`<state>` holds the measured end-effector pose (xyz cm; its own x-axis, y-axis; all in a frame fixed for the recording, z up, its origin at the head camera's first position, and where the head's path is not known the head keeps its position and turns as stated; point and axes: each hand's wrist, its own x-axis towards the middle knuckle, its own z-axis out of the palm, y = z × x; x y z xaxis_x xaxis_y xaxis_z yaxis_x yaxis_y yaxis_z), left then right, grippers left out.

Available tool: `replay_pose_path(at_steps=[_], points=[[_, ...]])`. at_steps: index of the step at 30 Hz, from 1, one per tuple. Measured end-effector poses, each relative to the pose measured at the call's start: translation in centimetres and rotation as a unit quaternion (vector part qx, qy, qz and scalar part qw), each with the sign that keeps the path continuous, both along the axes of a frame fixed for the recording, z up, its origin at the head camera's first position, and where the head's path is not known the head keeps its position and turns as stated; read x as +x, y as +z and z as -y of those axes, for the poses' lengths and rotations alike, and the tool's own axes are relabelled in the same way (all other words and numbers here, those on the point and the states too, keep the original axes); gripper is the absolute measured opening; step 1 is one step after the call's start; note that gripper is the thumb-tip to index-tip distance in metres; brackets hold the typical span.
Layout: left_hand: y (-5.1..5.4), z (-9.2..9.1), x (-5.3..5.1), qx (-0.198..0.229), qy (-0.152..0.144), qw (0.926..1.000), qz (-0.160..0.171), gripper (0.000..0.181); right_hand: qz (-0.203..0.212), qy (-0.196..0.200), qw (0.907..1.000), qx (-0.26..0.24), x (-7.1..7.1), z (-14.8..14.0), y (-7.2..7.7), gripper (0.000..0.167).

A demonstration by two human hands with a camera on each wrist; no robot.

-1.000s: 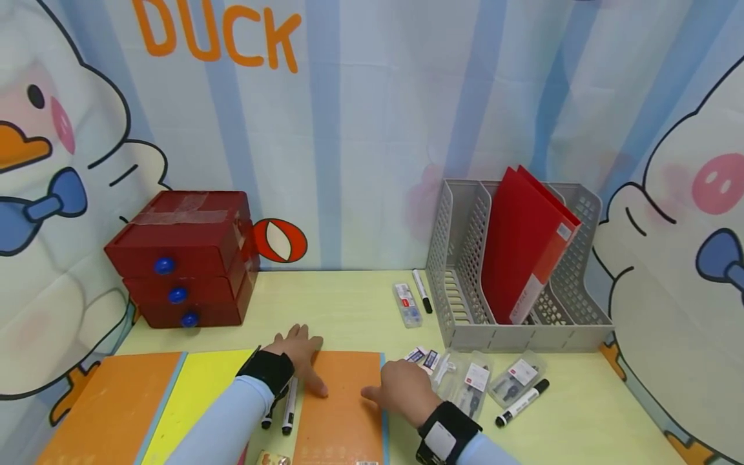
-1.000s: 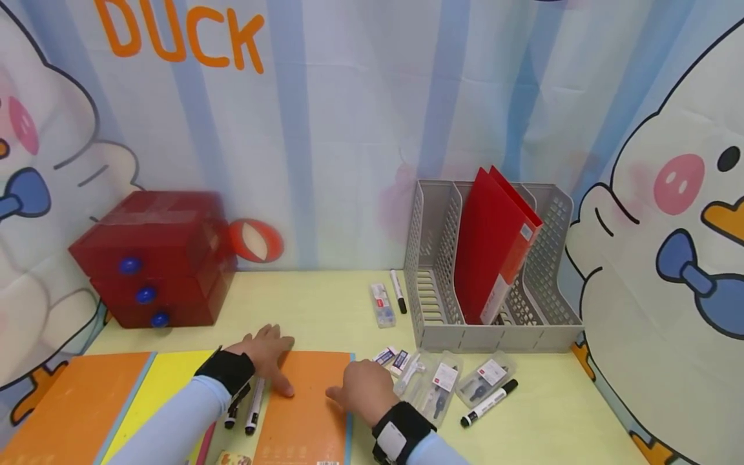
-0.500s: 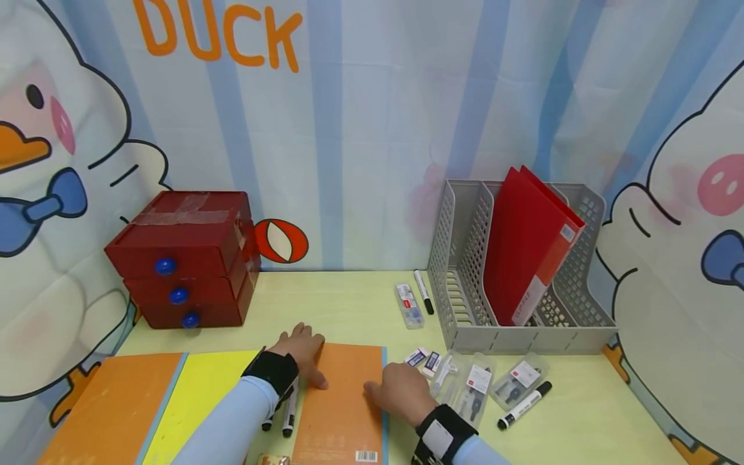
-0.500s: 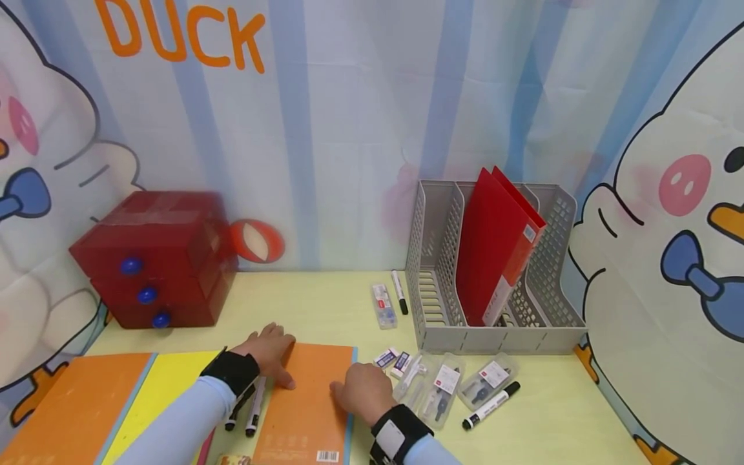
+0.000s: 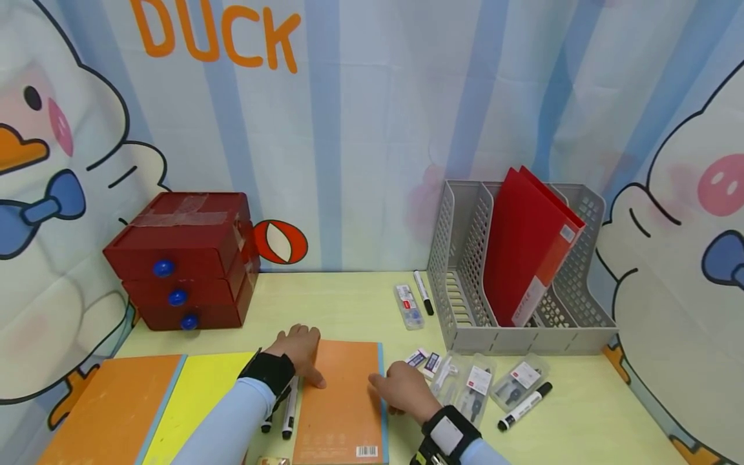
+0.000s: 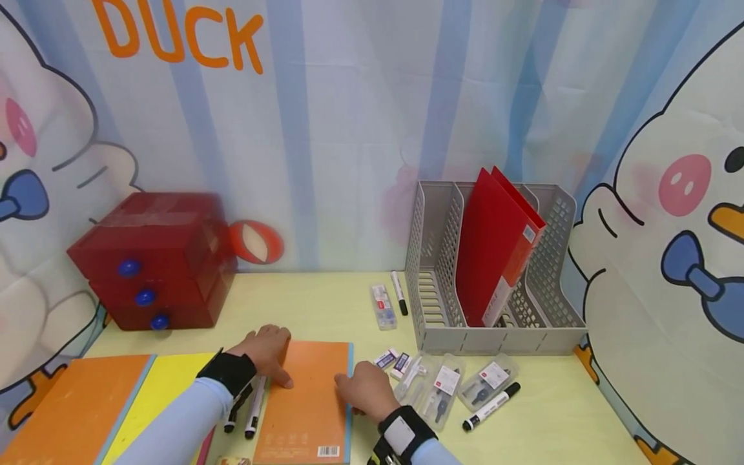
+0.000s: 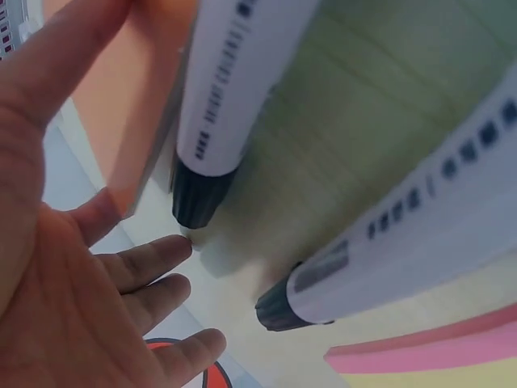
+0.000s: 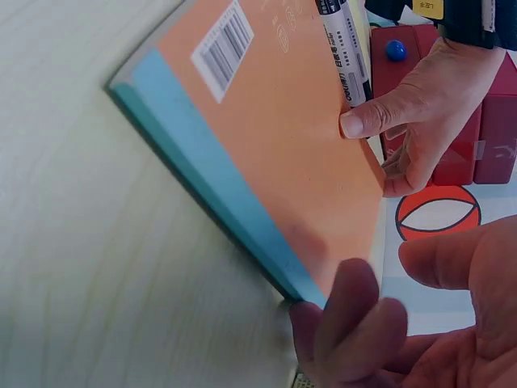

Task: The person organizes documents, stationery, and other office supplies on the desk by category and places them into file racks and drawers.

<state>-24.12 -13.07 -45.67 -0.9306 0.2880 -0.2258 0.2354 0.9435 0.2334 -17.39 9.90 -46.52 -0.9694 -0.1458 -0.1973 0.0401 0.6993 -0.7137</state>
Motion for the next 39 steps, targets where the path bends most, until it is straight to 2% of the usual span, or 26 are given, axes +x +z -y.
replay_pose_path(at_steps=[4, 10, 15, 18, 20, 22, 25, 28, 35, 37, 39], points=[[-0.4, 0.2, 0.1, 0.014, -0.006, 0.9995, -0.027, 0.087, 0.010, -0.006, 0.9998, -0.015, -0.1, -0.1, -0.2, 0.042], [0.0, 0.0, 0.2, 0.030, -0.001, 0.9986, -0.043, 0.087, 0.031, -0.015, 0.9990, -0.030, -0.4, -0.2, -0.4, 0.037], [0.0, 0.1, -0.2, 0.023, 0.010, 0.9985, -0.048, 0.089, 0.016, -0.028, 0.9989, -0.034, -0.8, -0.2, -0.4, 0.034], [-0.3, 0.3, -0.8, 0.035, 0.017, 0.9980, -0.050, 0.090, 0.005, -0.044, 0.9983, -0.039, -1.1, -0.3, -0.1, 0.027], [-0.4, 0.5, -1.2, 0.053, 0.020, 0.9974, -0.046, 0.091, 0.005, -0.053, 0.9960, -0.071, -1.2, -0.3, 0.2, 0.024], [-0.3, 0.7, -1.5, 0.078, 0.022, 0.9960, -0.038, 0.091, 0.014, -0.057, 0.9901, -0.128, -1.3, -0.4, 0.5, 0.024], [0.2, 0.8, -1.8, 0.122, 0.030, 0.9920, -0.016, 0.092, 0.026, -0.051, 0.9728, -0.225, -1.5, -0.6, 0.9, 0.029], [1.0, 0.8, -1.8, 0.175, 0.045, 0.9834, 0.016, 0.093, 0.025, -0.039, 0.9581, -0.283, -1.8, -0.8, 1.2, 0.037], [1.9, 0.7, -1.9, 0.274, 0.057, 0.9573, 0.070, 0.101, -0.006, -0.019, 0.9454, -0.325, -2.6, -1.4, 3.2, 0.036], [2.1, 0.7, -1.9, 0.299, 0.060, 0.9491, 0.079, 0.099, -0.015, -0.019, 0.9404, -0.339, -2.8, -1.5, 3.8, 0.036], [2.3, 0.6, -1.9, 0.335, 0.059, 0.9360, 0.090, 0.091, -0.021, -0.026, 0.9346, -0.354, -3.0, -1.5, 4.1, 0.037]])
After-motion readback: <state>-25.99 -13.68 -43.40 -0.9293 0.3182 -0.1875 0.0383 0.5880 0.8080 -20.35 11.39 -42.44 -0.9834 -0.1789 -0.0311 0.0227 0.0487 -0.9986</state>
